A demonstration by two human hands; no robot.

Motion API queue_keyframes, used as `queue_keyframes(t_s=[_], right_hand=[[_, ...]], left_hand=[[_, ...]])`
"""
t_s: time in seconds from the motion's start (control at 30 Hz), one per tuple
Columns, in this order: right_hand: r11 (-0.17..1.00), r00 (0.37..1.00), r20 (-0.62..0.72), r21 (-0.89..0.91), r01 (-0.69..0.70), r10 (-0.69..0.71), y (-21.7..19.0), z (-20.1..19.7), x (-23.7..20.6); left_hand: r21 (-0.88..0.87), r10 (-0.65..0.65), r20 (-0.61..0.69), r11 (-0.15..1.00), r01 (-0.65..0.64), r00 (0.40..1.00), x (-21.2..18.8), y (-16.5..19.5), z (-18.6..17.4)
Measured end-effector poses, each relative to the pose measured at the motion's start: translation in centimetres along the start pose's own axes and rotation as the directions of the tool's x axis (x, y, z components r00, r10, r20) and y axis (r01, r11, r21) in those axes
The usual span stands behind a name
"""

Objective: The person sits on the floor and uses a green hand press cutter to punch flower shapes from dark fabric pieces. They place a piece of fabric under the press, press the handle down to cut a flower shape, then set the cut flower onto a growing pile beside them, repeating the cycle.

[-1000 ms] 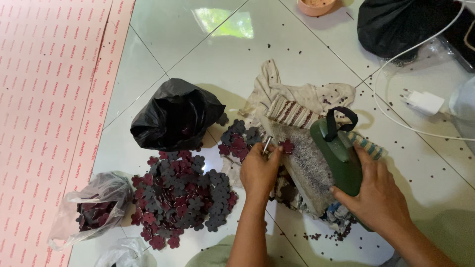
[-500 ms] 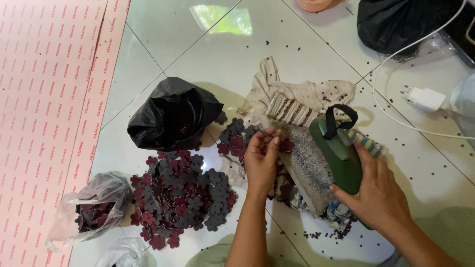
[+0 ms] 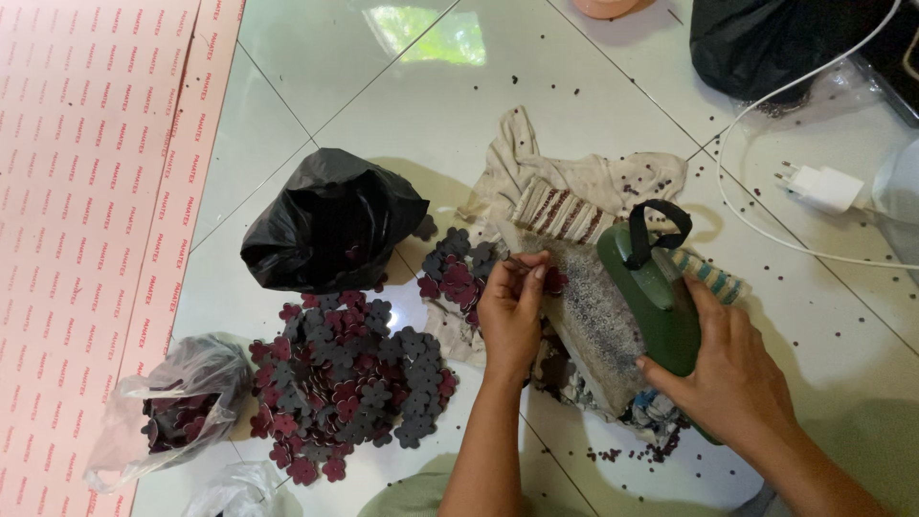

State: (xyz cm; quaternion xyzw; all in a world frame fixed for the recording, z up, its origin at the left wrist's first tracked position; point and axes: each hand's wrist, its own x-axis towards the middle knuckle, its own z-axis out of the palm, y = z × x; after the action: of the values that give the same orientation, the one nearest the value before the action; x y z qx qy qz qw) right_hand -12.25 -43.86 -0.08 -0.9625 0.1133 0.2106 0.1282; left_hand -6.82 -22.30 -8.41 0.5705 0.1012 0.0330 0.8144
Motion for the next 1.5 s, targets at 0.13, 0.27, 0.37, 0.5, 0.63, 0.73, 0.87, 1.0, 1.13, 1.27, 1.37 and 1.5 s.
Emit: queue_keyframes(t_s=[0.13, 0.27, 0.37, 0.5, 0.63, 0.73, 0.87, 1.0, 1.13, 1.27, 1.37, 1.5], right_hand=[[1.0, 1.0, 0.003, 0.009, -0.005, 0.005, 0.2, 0.2, 0.0], [1.0, 0.999, -0.044, 0.015, 0.027, -0.027, 0.5, 0.7, -0.1], [0.997, 0.994, -0.086, 0.019, 0.069, -0.067, 0.5, 0.7, -0.1], [0.998, 0.996, -0.073, 0.02, 0.06, -0.059, 0.5, 0.5, -0.3], [0.998, 0.998, -0.059, 0.04, 0.039, -0.036, 0.8, 0.7, -0.3], [0.973, 0.978, -0.168, 0.175, 0.152, -0.122, 1.0, 0.5, -0.3], [0.948, 0.995, -0.087, 0.307, 0.079, -0.055, 0.8, -2.4, -2.5], [0.658, 0.879, -0.355, 0.584, 0.474, -0.318, -0.7, -6.6, -7.3], [0.759, 0.891, -0.254, 0.467, 0.454, -0.377, -3.9, -6.2, -5.5], [0.898, 0.935, -0.13, 0.261, 0.354, -0.33, -4.0, -2.6, -2.9], [0.886, 0.958, -0.105, 0.363, 0.287, -0.268, -2.4, -1.2, -3.1], [0.819, 0.934, -0.233, 0.455, 0.35, -0.27, -1.7, -1.7, -3.7]], left_hand=[[0.099, 0.028, 0.008, 0.995, -0.029, 1.0, -0.4, 1.1, 0.4], [0.406, 0.053, -0.009, 0.913, -0.045, 0.999, -1.0, 2.8, 1.1], [0.516, 0.08, 0.014, 0.853, -0.075, 0.997, -1.2, 3.9, 1.4], [0.538, 0.076, 0.029, 0.839, -0.08, 0.997, -1.3, 4.4, 1.5], [0.563, 0.094, 0.042, 0.82, -0.101, 0.995, -1.4, 4.0, 1.5], [0.594, 0.174, 0.068, 0.784, -0.18, 0.982, -1.5, 3.8, 1.6], [0.682, 0.206, 0.105, 0.697, -0.221, 0.973, -1.6, 3.7, 1.7], [0.661, 0.228, 0.126, 0.706, -0.254, 0.965, -1.7, 3.6, 1.7], [0.64, 0.241, 0.14, 0.719, -0.273, 0.96, -1.6, 3.7, 1.4], [0.667, 0.117, 0.147, 0.721, -0.186, 0.982, -1.7, 3.9, 1.1], [0.627, 0.115, 0.153, 0.757, -0.186, 0.982, -2.0, 4.2, 1.1], [0.636, 0.18, 0.158, 0.733, -0.24, 0.971, -1.7, 4.5, 1.2]])
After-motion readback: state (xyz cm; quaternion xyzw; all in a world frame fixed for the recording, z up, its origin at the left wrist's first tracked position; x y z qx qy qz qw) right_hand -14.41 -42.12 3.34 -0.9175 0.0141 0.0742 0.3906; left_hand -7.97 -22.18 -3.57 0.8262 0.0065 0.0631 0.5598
